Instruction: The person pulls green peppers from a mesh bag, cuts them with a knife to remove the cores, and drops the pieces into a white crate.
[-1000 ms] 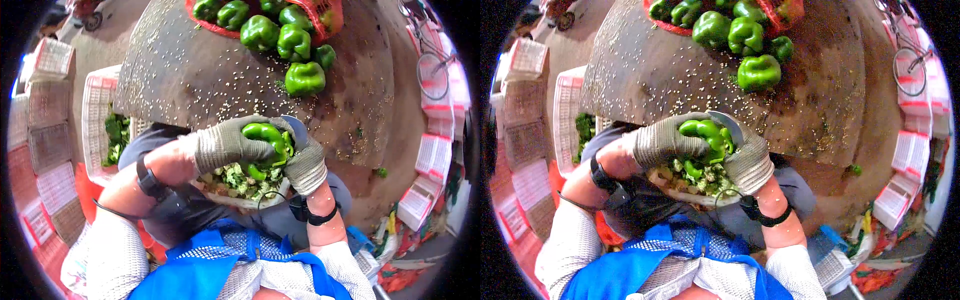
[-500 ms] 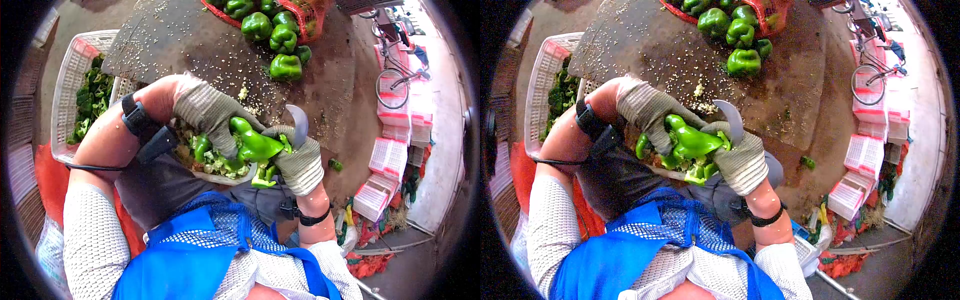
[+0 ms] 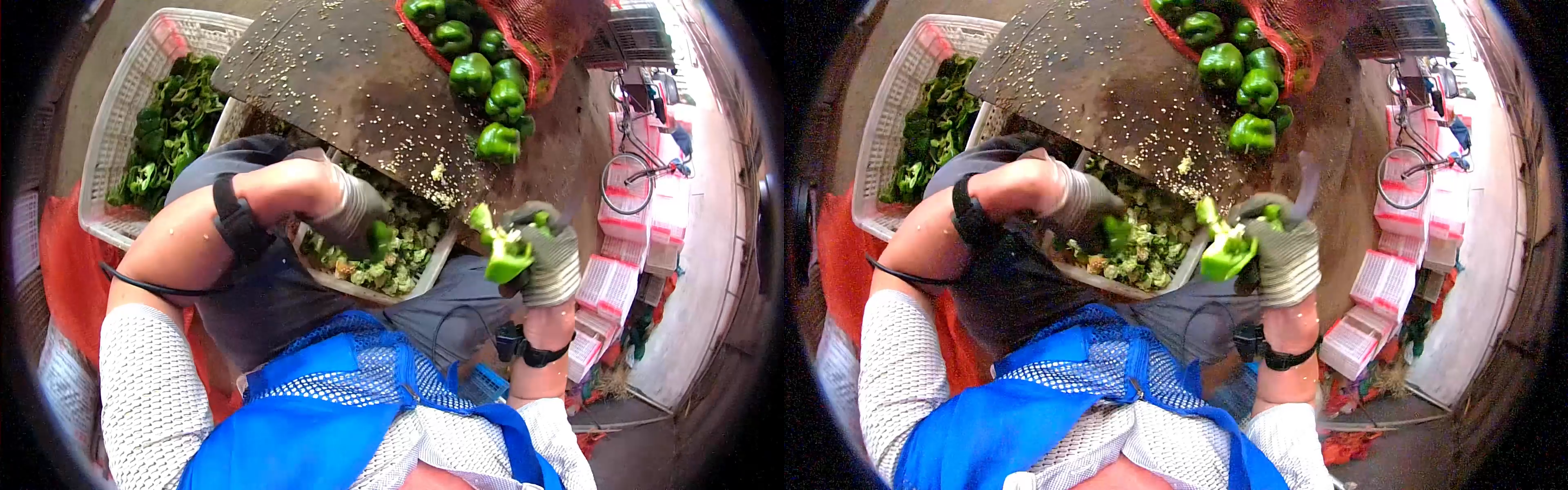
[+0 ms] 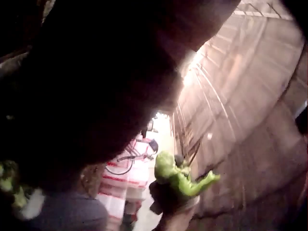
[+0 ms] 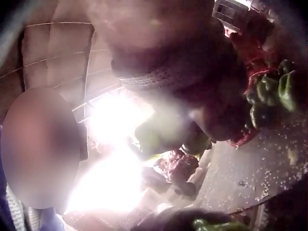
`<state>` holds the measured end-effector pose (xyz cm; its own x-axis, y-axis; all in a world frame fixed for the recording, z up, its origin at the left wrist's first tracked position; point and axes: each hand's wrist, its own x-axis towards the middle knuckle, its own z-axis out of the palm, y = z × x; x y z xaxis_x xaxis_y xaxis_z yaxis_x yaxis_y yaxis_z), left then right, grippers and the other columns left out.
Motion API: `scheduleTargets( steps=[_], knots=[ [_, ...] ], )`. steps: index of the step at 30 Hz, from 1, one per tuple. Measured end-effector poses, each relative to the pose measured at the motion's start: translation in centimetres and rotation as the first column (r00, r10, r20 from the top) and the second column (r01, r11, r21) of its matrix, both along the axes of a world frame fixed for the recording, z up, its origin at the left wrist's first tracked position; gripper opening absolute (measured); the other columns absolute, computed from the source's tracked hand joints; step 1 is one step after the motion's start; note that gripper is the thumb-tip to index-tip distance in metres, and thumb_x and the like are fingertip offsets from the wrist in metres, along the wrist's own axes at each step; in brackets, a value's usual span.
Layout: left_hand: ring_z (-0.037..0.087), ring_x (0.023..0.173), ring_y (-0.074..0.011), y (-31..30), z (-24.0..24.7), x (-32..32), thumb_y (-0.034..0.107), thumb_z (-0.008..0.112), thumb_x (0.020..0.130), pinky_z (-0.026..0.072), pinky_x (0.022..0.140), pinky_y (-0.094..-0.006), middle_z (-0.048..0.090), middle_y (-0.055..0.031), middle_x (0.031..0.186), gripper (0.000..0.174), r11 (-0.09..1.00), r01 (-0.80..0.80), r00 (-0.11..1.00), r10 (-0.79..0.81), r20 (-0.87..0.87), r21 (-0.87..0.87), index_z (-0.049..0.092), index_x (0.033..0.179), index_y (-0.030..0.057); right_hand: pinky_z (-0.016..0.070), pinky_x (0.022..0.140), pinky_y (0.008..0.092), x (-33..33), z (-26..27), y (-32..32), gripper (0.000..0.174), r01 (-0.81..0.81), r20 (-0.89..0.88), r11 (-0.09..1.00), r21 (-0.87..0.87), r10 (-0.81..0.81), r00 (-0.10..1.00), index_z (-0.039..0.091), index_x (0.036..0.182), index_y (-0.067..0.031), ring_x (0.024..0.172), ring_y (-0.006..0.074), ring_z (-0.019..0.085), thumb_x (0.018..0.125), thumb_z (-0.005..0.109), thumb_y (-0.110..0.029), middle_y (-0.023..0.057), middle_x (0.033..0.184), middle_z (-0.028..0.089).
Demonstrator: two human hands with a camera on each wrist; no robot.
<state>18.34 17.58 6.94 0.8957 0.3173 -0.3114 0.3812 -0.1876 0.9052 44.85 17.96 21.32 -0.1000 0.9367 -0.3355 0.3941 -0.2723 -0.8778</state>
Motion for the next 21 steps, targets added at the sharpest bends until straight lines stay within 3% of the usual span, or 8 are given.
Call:
scheduleTargets(
  steps=[2,4,7,9,13,17,19,21],
  knots=[
    [0.067,0.082,-0.0207,0.5,1.8,-0.9,0.037,0.073,0.082,0.0553,0.073,-0.0375,0.072,-0.0109,0.097,0.046,0.873,-0.281,0.933,0.346,0.101,-0.399,0.066,0.112,0.0036,0.0544,0.061,0.0277,-3.7,2.7,1.2,0.019,0.187,0.035,0.967,-0.174,-0.183,0.982,0.066,0.099,-0.0048,0.074,0.0158,0.066,0.082,0.059,-0.003,0.0087,0.087,0.067],
    [0.063,0.096,-0.0135,2.4,1.3,-0.6,0.034,0.081,0.079,0.0527,0.085,-0.0327,0.069,-0.0086,0.107,0.065,0.819,-0.419,0.859,0.498,0.123,-0.391,0.055,0.131,0.0053,0.0547,0.066,0.0285,-4.6,2.2,3.2,0.019,0.124,-0.154,0.982,-0.144,-0.146,0.977,0.067,0.100,-0.0050,0.075,0.0157,0.065,0.082,0.061,-0.005,0.0078,0.087,0.068],
    [0.065,0.109,-0.0283,3.8,0.6,0.5,0.053,0.078,0.075,0.0508,0.095,-0.0391,0.066,-0.0189,0.120,0.082,0.780,-0.611,0.787,0.617,0.002,-0.132,0.052,0.136,0.0049,0.0541,0.076,0.0304,-5.5,-0.3,6.9,0.020,-0.052,-0.069,0.998,0.031,0.054,0.996,0.066,0.100,-0.0041,0.080,0.0165,0.065,0.081,0.063,-0.005,0.0081,0.091,0.069],
    [0.068,0.099,-0.0320,3.8,-0.7,1.8,0.051,0.075,0.072,0.0525,0.087,-0.0412,0.070,-0.0190,0.109,0.061,0.726,-0.672,0.733,0.680,0.007,-0.143,0.069,0.114,0.0072,0.0539,0.076,0.0298,-9.8,-1.2,8.6,0.019,-0.148,-0.184,0.988,0.040,0.153,0.971,0.067,0.104,-0.0030,0.081,0.0156,0.065,0.085,0.065,-0.007,0.0070,0.091,0.069],
    [0.068,0.094,-0.0307,4.3,0.3,2.0,0.046,0.076,0.072,0.0526,0.084,-0.0408,0.071,-0.0188,0.103,0.055,0.669,-0.732,0.669,0.742,0.052,-0.133,0.069,0.111,0.0068,0.0559,0.075,0.0288,-22.4,0.1,7.7,0.040,-0.405,-0.269,0.911,0.080,0.411,0.871,0.064,0.119,-0.0021,0.086,0.0168,0.066,0.092,0.068,-0.031,0.0088,0.101,0.067],
    [0.067,0.093,-0.0278,4.9,-0.2,1.9,0.043,0.077,0.072,0.0527,0.081,-0.0394,0.071,-0.0183,0.103,0.055,0.589,-0.789,0.592,0.805,0.043,-0.176,0.067,0.111,0.0042,0.0438,0.056,0.0185,-29.7,0.9,6.9,0.041,-0.672,0.058,0.661,0.335,0.697,0.715,0.064,0.122,-0.0010,0.065,0.0027,0.056,0.095,0.065,-0.031,0.0051,0.098,0.071],
    [0.067,0.092,-0.0263,5.4,-0.5,1.8,0.041,0.078,0.072,0.0527,0.080,-0.0387,0.070,-0.0180,0.102,0.055,0.527,-0.823,0.531,0.846,0.040,-0.214,0.066,0.111,0.0029,0.0397,0.053,0.0164,-30.1,1.2,6.6,0.046,-0.594,-0.040,0.717,0.366,0.649,0.759,0.062,0.126,-0.0001,0.059,0.0009,0.051,0.095,0.065,-0.034,0.0078,0.106,0.072],
    [0.067,0.091,-0.0248,6.0,-1.0,1.4,0.039,0.079,0.072,0.0527,0.079,-0.0380,0.070,-0.0178,0.102,0.055,0.443,-0.857,0.449,0.893,0.039,-0.262,0.064,0.111,0.0016,0.0459,0.068,0.0205,-27.9,0.9,8.0,0.051,-0.544,-0.150,0.774,0.323,0.609,0.779,0.059,0.128,0.0013,0.080,0.0067,0.058,0.092,0.069,-0.033,0.0100,0.111,0.071]
  ],
)
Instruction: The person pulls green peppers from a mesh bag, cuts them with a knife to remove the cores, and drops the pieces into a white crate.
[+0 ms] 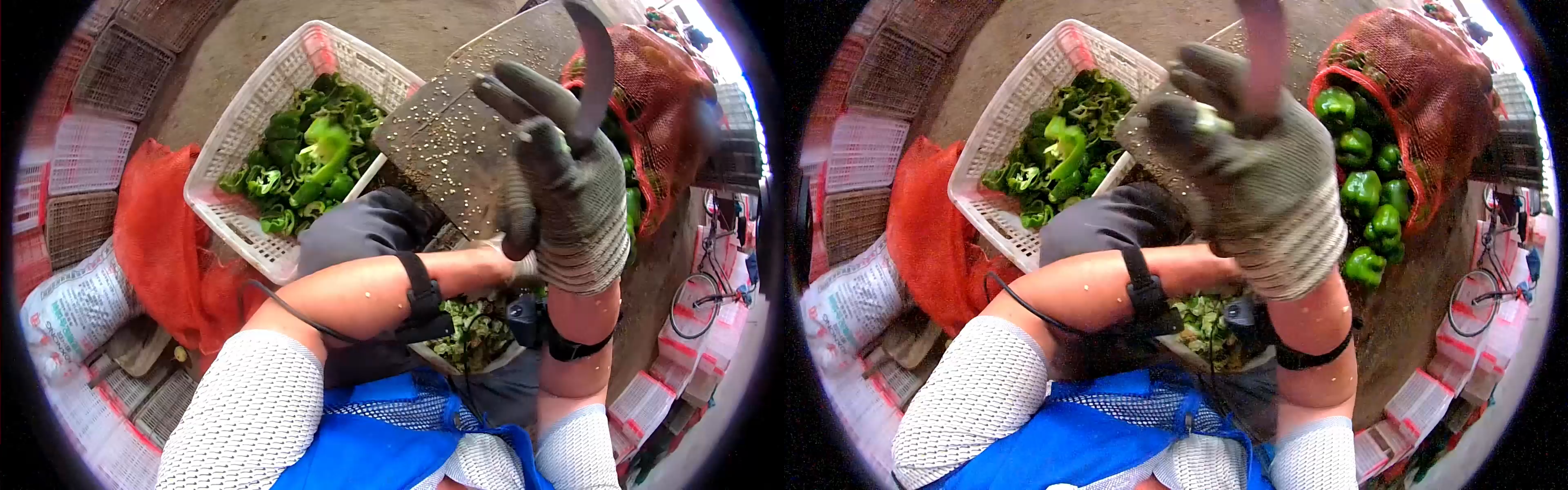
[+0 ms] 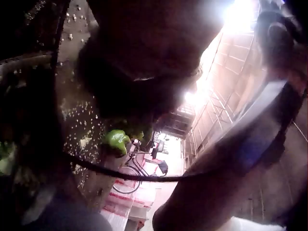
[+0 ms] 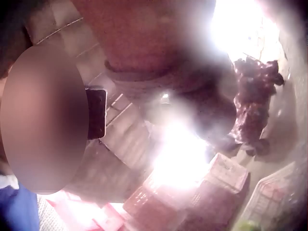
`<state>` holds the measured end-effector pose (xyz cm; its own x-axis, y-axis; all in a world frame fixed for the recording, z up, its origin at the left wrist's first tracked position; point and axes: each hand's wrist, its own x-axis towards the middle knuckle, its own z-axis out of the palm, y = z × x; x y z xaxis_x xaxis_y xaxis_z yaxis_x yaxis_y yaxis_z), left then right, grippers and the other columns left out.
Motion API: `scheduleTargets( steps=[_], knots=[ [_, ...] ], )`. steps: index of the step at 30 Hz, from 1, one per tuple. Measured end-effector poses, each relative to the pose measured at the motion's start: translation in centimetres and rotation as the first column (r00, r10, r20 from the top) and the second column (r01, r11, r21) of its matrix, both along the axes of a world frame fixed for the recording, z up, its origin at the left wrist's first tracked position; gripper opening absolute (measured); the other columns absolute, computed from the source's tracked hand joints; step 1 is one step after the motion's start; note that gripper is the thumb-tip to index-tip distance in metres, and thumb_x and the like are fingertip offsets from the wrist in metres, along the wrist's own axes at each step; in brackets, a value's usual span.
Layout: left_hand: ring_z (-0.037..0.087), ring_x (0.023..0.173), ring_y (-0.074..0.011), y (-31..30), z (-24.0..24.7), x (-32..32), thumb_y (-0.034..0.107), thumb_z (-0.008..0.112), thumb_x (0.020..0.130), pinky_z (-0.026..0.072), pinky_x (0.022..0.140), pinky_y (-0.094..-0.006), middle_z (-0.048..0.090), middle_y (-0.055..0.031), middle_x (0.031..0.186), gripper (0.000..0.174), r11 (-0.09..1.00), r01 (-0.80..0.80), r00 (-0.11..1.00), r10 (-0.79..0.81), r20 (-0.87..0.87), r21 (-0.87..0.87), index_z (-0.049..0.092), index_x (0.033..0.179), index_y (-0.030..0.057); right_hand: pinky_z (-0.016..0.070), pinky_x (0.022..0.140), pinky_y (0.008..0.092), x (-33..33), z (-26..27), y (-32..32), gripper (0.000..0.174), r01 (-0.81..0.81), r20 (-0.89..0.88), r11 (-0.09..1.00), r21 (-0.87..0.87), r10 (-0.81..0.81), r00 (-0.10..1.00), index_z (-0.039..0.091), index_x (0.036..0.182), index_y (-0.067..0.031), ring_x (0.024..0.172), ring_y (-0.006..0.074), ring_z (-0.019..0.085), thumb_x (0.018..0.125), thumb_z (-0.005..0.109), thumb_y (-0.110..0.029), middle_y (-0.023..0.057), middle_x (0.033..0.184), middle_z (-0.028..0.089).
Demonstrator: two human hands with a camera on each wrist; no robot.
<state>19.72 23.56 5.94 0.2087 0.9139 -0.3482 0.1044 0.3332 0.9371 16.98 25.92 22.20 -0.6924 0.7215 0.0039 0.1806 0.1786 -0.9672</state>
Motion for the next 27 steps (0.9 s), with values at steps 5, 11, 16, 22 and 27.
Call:
scheduleTargets(
  steps=[5,11,16,22,27],
  knots=[
    [0.067,0.089,-0.0206,1.7,1.4,-2.9,0.028,0.082,0.074,0.0541,0.075,-0.0348,0.068,-0.0135,0.103,0.057,0.929,-0.351,0.877,0.369,0.306,-0.114,0.057,0.116,-0.0004,0.0395,0.039,0.0217,10.3,-2.1,2.5,0.081,0.210,-0.023,0.953,-0.218,-0.221,0.975,0.040,0.141,0.0035,0.040,0.0050,0.044,0.086,0.072,-0.047,0.0204,0.130,0.061],
    [0.067,0.091,-0.0230,3.6,3.2,-1.0,0.018,0.063,0.096,0.0587,0.080,-0.0390,0.065,-0.0105,0.108,0.034,0.928,-0.306,0.452,0.338,0.826,-0.213,0.052,0.123,0.0016,0.0449,0.041,0.0225,19.0,-2.1,-0.5,0.089,0.483,-0.014,0.819,-0.311,-0.512,0.859,0.031,0.144,0.0040,0.041,0.0076,0.047,0.083,0.077,-0.042,0.0215,0.134,0.057],
    [0.063,0.102,-0.0181,3.2,5.9,4.2,0.035,0.068,0.093,0.0551,0.085,-0.0348,0.061,-0.0075,0.121,0.054,0.971,-0.211,0.286,0.171,0.943,-0.112,0.049,0.134,0.0059,0.0443,0.103,0.0327,20.6,-4.2,-0.5,0.098,0.460,-0.177,0.886,0.059,-0.444,0.878,0.020,0.152,-0.0108,0.126,0.0260,0.052,0.079,0.081,-0.034,0.0166,0.139,0.049],
    [0.054,0.121,-0.0179,3.9,5.2,8.7,0.051,0.046,0.101,0.0407,0.106,-0.0338,0.055,-0.0088,0.133,0.067,0.977,-0.168,0.628,0.000,0.779,0.135,0.039,0.144,0.0006,0.0501,0.089,0.0312,25.5,-4.7,-0.3,0.063,0.557,0.089,0.819,0.139,-0.571,0.816,0.052,0.132,-0.0037,0.101,0.0177,0.062,0.081,0.081,-0.029,0.0071,0.113,0.066],
    [0.057,0.111,-0.0207,5.9,6.2,9.7,0.024,0.071,0.086,0.0446,0.098,-0.0318,0.059,-0.0149,0.122,0.056,0.800,-0.283,0.938,0.114,0.329,0.529,0.051,0.132,-0.0011,0.0515,0.085,0.0304,29.5,-6.2,-0.4,0.059,0.557,0.101,0.817,-0.152,-0.548,0.831,0.056,0.128,-0.0022,0.093,0.0132,0.063,0.078,0.081,-0.020,0.0063,0.104,0.070]
  ],
)
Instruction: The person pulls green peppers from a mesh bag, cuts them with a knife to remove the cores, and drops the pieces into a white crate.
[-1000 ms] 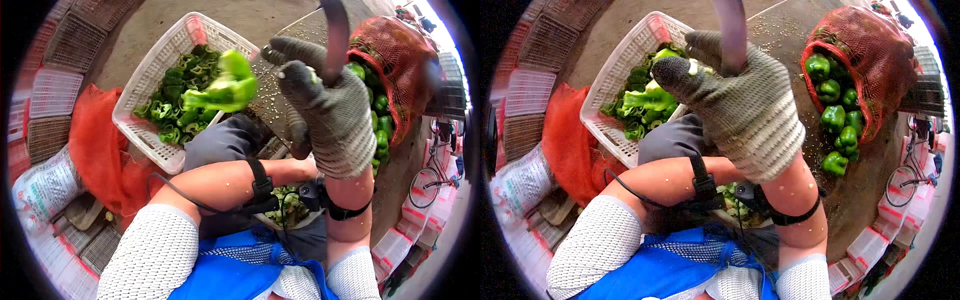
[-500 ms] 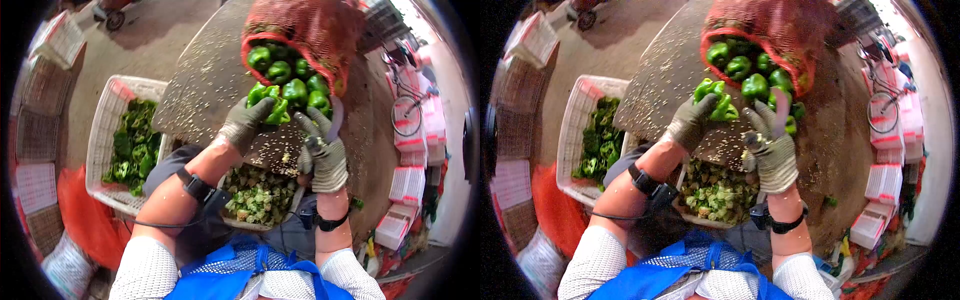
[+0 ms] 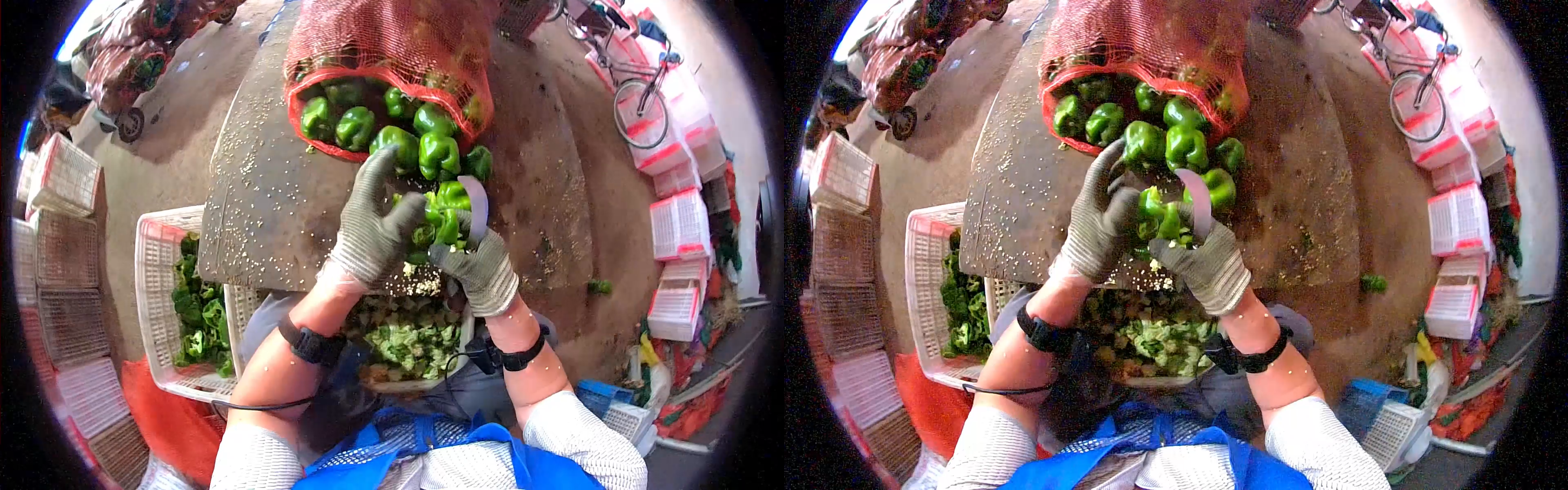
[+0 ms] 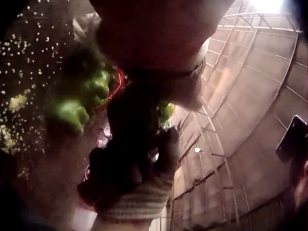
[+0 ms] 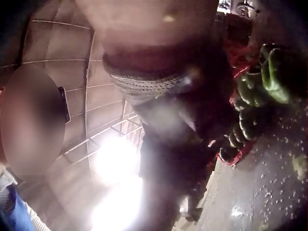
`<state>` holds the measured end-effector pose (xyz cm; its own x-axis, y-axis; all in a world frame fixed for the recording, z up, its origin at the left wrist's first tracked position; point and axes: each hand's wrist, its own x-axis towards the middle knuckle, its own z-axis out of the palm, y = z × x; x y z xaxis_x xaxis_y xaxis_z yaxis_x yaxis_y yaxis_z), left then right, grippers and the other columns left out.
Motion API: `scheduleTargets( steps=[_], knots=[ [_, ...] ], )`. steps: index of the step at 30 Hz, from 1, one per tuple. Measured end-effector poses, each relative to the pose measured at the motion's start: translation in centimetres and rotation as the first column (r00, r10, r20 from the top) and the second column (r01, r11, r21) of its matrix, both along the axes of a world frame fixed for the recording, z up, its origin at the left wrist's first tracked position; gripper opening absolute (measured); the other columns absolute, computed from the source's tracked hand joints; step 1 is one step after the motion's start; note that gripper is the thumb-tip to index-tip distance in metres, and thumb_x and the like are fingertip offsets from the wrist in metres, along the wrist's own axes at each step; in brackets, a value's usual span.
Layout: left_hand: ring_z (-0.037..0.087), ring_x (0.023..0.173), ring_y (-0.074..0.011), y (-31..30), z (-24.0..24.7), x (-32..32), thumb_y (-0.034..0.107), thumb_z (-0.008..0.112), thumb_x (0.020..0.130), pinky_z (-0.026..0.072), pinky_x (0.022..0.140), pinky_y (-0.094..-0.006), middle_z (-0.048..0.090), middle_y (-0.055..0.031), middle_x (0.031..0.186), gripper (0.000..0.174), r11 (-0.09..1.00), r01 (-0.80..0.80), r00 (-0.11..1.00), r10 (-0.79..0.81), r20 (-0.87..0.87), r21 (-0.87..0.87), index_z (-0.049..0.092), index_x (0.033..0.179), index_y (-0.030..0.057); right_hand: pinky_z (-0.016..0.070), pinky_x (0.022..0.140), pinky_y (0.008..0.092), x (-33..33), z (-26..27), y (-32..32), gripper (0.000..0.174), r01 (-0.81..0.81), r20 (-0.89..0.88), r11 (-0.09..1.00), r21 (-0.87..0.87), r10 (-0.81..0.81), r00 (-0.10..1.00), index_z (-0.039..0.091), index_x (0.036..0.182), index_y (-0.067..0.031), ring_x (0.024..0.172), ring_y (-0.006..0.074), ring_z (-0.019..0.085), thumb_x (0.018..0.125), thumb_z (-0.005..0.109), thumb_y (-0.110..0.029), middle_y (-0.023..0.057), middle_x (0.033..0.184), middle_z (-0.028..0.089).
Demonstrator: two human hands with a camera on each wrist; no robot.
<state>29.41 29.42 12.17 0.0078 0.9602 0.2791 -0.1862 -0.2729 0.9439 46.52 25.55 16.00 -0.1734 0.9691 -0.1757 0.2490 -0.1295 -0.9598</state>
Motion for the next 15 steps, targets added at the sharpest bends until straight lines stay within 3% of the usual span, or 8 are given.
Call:
scheduleTargets(
  steps=[1,2,5,8,10,12,13,15],
  knots=[
    [0.059,0.105,-0.0202,0.1,0.8,0.1,0.016,0.080,0.079,0.0469,0.094,-0.0313,0.061,-0.0141,0.116,0.056,0.997,-0.021,0.990,0.031,-0.139,0.077,0.056,0.127,0.0001,0.0515,0.085,0.0311,0.6,-0.8,-0.2,0.059,0.002,-0.049,0.999,-0.036,-0.003,0.999,0.056,0.129,-0.0016,0.092,0.0134,0.063,0.078,0.079,-0.021,0.0062,0.102,0.070],
    [0.061,0.092,-0.0198,0.1,1.3,0.2,0.017,0.083,0.075,0.0501,0.084,-0.0315,0.064,-0.0100,0.100,0.043,0.982,0.130,0.964,-0.092,-0.251,0.139,0.064,0.109,0.0013,0.0515,0.085,0.0315,1.4,-1.9,-0.2,0.063,-0.021,-0.066,1.000,-0.016,0.019,0.998,0.053,0.133,-0.0026,0.093,0.0143,0.063,0.078,0.078,-0.021,0.0067,0.102,0.070],
    [0.060,0.076,-0.0154,-0.3,0.5,1.1,0.016,0.078,0.084,0.0509,0.069,-0.0302,0.062,-0.0035,0.081,0.025,0.976,0.213,0.822,-0.153,-0.548,0.048,0.063,0.098,0.0019,0.0522,0.082,0.0333,3.1,-4.3,-0.1,0.079,-0.036,-0.077,0.998,0.056,0.040,0.996,0.038,0.145,-0.0081,0.089,0.0185,0.065,0.077,0.076,-0.020,0.0084,0.099,0.070],
    [0.056,0.070,-0.0101,-1.5,-0.6,4.3,0.016,0.071,0.091,0.0489,0.062,-0.0265,0.061,0.0000,0.080,0.017,0.883,0.113,0.981,-0.173,-0.093,-0.456,0.062,0.097,0.0026,0.0527,0.073,0.0356,3.9,-5.1,0.3,0.086,0.017,-0.011,0.994,0.105,-0.016,1.000,0.029,0.149,-0.0128,0.077,0.0211,0.065,0.076,0.074,-0.018,0.0092,0.091,0.070],
    [0.052,0.067,-0.0050,-1.4,-1.1,5.3,0.015,0.063,0.096,0.0449,0.056,-0.0225,0.060,0.0017,0.079,0.012,0.867,0.108,0.993,-0.113,0.020,-0.486,0.060,0.091,0.0045,0.0519,0.064,0.0368,4.2,-5.3,0.6,0.078,0.061,0.031,0.990,0.126,-0.065,0.997,0.035,0.145,-0.0128,0.068,0.0201,0.063,0.077,0.073,-0.018,0.0084,0.084,0.069],
    [0.051,0.067,-0.0040,-0.9,-1.7,5.7,0.018,0.062,0.098,0.0445,0.057,-0.0222,0.058,0.0022,0.078,0.014,0.825,0.133,0.988,-0.065,0.142,-0.549,0.059,0.090,0.0060,0.0510,0.062,0.0361,4.2,-3.5,0.7,0.062,0.169,-0.098,0.985,0.013,-0.167,0.981,0.050,0.134,-0.0106,0.065,0.0191,0.062,0.077,0.073,-0.019,0.0075,0.080,0.068],
    [0.051,0.069,-0.0041,-0.5,-2.0,6.3,0.022,0.061,0.099,0.0447,0.060,-0.0222,0.057,0.0028,0.078,0.017,0.810,0.079,0.987,0.020,0.162,-0.581,0.059,0.091,0.0071,0.0510,0.062,0.0346,4.7,-3.8,0.7,0.034,0.131,-0.017,0.991,-0.028,-0.132,0.991,0.066,0.108,-0.0077,0.065,0.0170,0.062,0.077,0.073,-0.021,0.0055,0.074,0.067],
    [0.053,0.073,-0.0068,0.2,-3.9,6.4,0.028,0.060,0.100,0.0467,0.065,-0.0240,0.058,0.0017,0.083,0.021,0.812,0.140,0.965,0.016,0.262,-0.567,0.059,0.095,0.0070,0.0510,0.062,0.0341,4.8,-4.3,0.6,0.024,0.192,-0.041,0.980,-0.060,-0.195,0.980,0.068,0.096,-0.0076,0.065,0.0161,0.061,0.078,0.073,-0.022,0.0052,0.072,0.066]
  ],
)
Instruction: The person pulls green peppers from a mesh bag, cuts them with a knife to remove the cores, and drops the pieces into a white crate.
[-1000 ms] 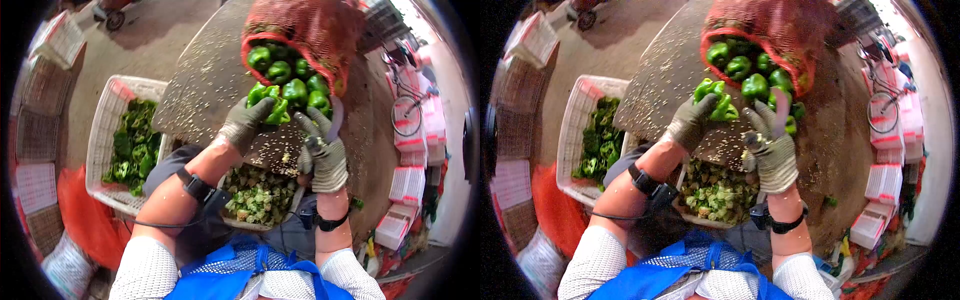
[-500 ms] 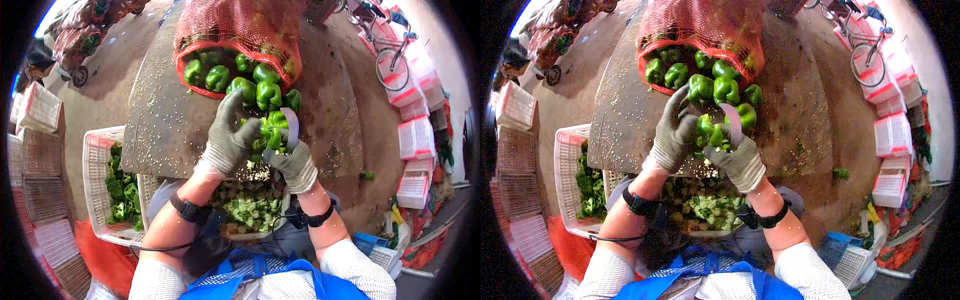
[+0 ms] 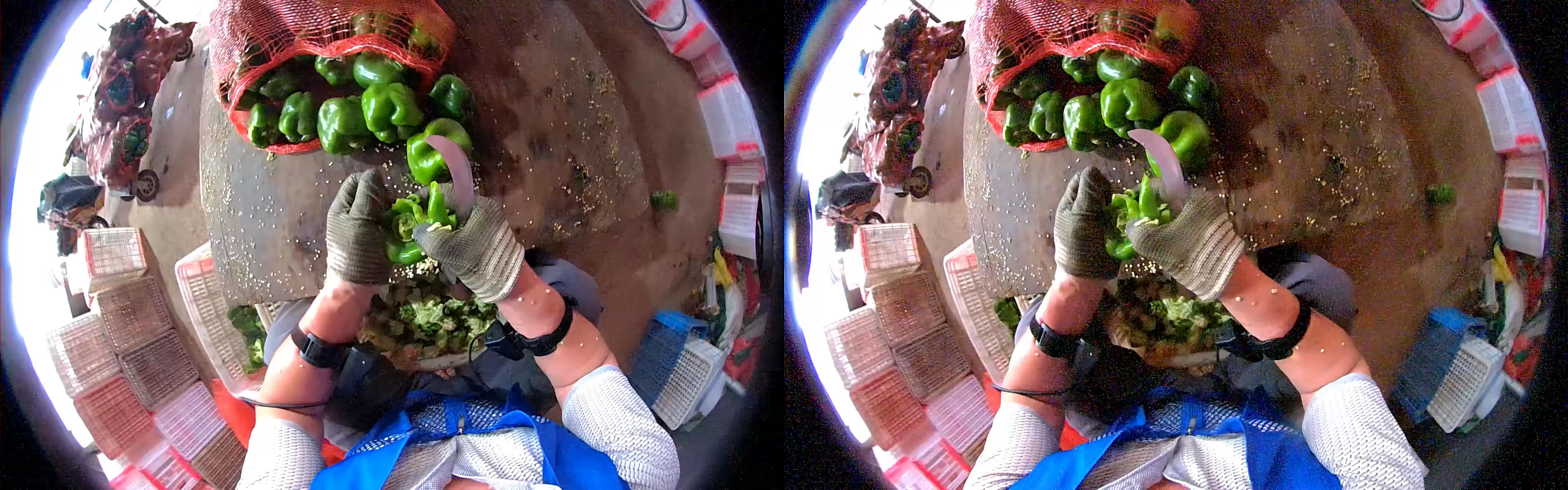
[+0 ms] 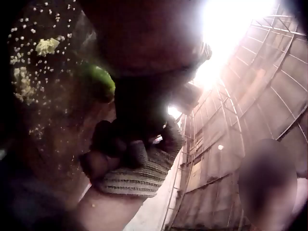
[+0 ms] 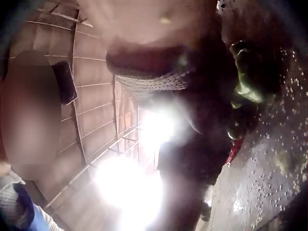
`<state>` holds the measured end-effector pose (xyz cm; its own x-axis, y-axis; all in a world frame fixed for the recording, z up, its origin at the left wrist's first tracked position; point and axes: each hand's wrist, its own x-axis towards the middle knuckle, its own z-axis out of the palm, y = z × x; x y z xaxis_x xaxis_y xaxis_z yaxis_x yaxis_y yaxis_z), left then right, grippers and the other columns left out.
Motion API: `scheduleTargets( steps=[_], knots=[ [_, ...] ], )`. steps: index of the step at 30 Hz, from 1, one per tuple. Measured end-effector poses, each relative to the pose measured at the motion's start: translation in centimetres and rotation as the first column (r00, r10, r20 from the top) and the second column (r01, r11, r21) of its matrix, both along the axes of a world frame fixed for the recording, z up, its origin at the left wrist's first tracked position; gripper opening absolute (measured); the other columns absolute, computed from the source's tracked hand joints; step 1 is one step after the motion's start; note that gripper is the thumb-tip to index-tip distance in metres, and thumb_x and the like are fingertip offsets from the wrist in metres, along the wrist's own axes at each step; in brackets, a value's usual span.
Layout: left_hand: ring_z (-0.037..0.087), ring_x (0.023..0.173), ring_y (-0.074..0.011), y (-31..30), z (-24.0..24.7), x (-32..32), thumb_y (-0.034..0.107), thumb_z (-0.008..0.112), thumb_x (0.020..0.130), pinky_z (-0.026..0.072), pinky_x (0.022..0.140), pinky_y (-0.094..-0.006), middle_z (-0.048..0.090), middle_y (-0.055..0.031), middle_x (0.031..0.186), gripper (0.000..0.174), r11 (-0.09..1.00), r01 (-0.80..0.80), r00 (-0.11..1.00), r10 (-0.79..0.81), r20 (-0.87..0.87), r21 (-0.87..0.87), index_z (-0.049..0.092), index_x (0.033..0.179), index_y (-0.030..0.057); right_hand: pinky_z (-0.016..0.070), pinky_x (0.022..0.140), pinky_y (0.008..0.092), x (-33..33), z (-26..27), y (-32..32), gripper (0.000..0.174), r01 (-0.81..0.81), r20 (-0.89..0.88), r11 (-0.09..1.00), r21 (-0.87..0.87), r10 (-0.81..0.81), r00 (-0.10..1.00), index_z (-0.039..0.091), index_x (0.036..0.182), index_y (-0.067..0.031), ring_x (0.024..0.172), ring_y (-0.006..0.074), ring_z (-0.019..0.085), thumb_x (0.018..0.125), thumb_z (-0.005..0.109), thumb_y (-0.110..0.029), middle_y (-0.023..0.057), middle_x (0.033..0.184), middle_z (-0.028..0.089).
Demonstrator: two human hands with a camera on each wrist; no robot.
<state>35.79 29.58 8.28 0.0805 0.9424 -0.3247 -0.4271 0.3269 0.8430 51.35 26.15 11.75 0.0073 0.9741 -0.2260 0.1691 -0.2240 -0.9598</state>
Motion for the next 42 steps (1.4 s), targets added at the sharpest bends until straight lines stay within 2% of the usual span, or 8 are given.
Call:
scheduleTargets(
  steps=[1,3,7,14,19,31,35,42],
  knots=[
    [0.057,0.077,-0.0097,0.2,-0.6,-0.1,0.029,0.058,0.100,0.0499,0.069,-0.0264,0.060,-0.0001,0.087,0.023,0.999,0.044,0.997,-0.044,0.065,-0.001,0.060,0.098,0.0066,0.0510,0.062,0.0339,0.1,-0.1,0.0,0.020,0.026,-0.008,1.000,-0.010,-0.026,1.000,0.069,0.090,-0.0075,0.065,0.0156,0.061,0.078,0.073,-0.022,0.0051,0.071,0.066],
    [0.062,0.084,-0.0159,0.0,-0.7,0.9,0.029,0.056,0.101,0.0535,0.076,-0.0320,0.062,-0.0033,0.092,0.024,0.979,0.073,0.947,-0.008,0.320,-0.193,0.059,0.103,0.0059,0.0518,0.064,0.0323,1.0,1.0,0.0,0.063,-0.058,0.034,0.998,0.019,0.057,0.998,0.044,0.139,-0.0109,0.070,0.0151,0.061,0.081,0.068,-0.014,0.0080,0.081,0.066],
    [0.067,0.098,-0.0278,-0.5,3.1,2.9,0.028,0.053,0.101,0.0550,0.092,-0.0433,0.065,-0.0094,0.101,0.025,0.910,0.254,0.828,-0.029,0.560,-0.328,0.057,0.110,0.0052,0.0520,0.065,0.0319,1.5,0.2,-0.7,0.072,-0.090,0.050,0.988,0.125,0.084,0.995,0.034,0.146,-0.0140,0.069,0.0154,0.061,0.082,0.066,-0.014,0.0086,0.083,0.066],
    [0.046,0.067,-0.0051,-0.6,1.1,0.1,0.025,0.058,0.101,0.0405,0.059,-0.0224,0.055,0.0041,0.073,0.023,0.981,0.134,0.940,-0.081,-0.331,0.141,0.062,0.091,0.0041,0.0493,0.063,0.0318,1.7,-0.4,-0.7,0.083,-0.141,-0.013,0.977,0.159,0.145,0.989,0.023,0.153,-0.0151,0.069,0.0138,0.059,0.082,0.068,-0.018,0.0049,0.084,0.066],
    [0.058,0.084,-0.0084,-1.8,2.7,-3.0,0.022,0.071,0.092,0.0511,0.074,-0.0269,0.066,0.0014,0.093,0.026,0.736,0.654,0.411,-0.542,-0.733,-0.177,0.064,0.106,0.0011,0.0498,0.068,0.0310,1.6,-1.0,-1.2,0.093,-0.201,-0.182,0.975,0.100,0.216,0.959,0.022,0.153,-0.0151,0.075,0.0125,0.059,0.080,0.077,-0.028,0.0041,0.088,0.065],
    [0.060,0.084,-0.0061,-2.7,3.1,-6.3,0.028,0.076,0.088,0.0521,0.077,-0.0267,0.071,0.0015,0.092,0.030,0.729,0.656,0.723,-0.681,-0.113,-0.193,0.073,0.104,0.0024,0.0515,0.078,0.0281,0.3,1.5,-1.7,0.071,-0.246,-0.404,0.967,-0.064,0.200,0.893,0.042,0.143,-0.0038,0.086,0.0107,0.059,0.081,0.073,-0.017,0.0017,0.102,0.065],
    [0.057,0.072,-0.0072,-3.9,0.9,-6.1,0.053,0.062,0.093,0.0465,0.063,-0.0215,0.065,-0.0008,0.076,0.051,0.849,0.527,0.842,-0.515,-0.159,0.041,0.069,0.090,0.0020,0.0529,0.075,0.0278,1.1,0.7,-1.3,0.036,-0.289,-0.491,0.948,-0.134,0.190,0.850,0.066,0.113,-0.0024,0.082,0.0098,0.062,0.080,0.073,-0.015,0.0006,0.091,0.068],
    [0.037,0.043,-0.0157,-1.4,3.2,-7.2,0.060,0.045,0.097,0.0314,0.044,-0.0294,0.040,-0.0005,0.052,0.052,0.989,0.143,0.940,-0.150,0.308,0.047,0.049,0.070,0.0159,0.0539,0.086,0.0315,1.2,-1.5,-0.5,0.048,-0.182,-0.450,0.983,-0.031,0.149,0.881,0.059,0.121,-0.0030,0.096,0.0160,0.064,0.077,0.071,-0.016,0.0048,0.106,0.068]
  ],
)
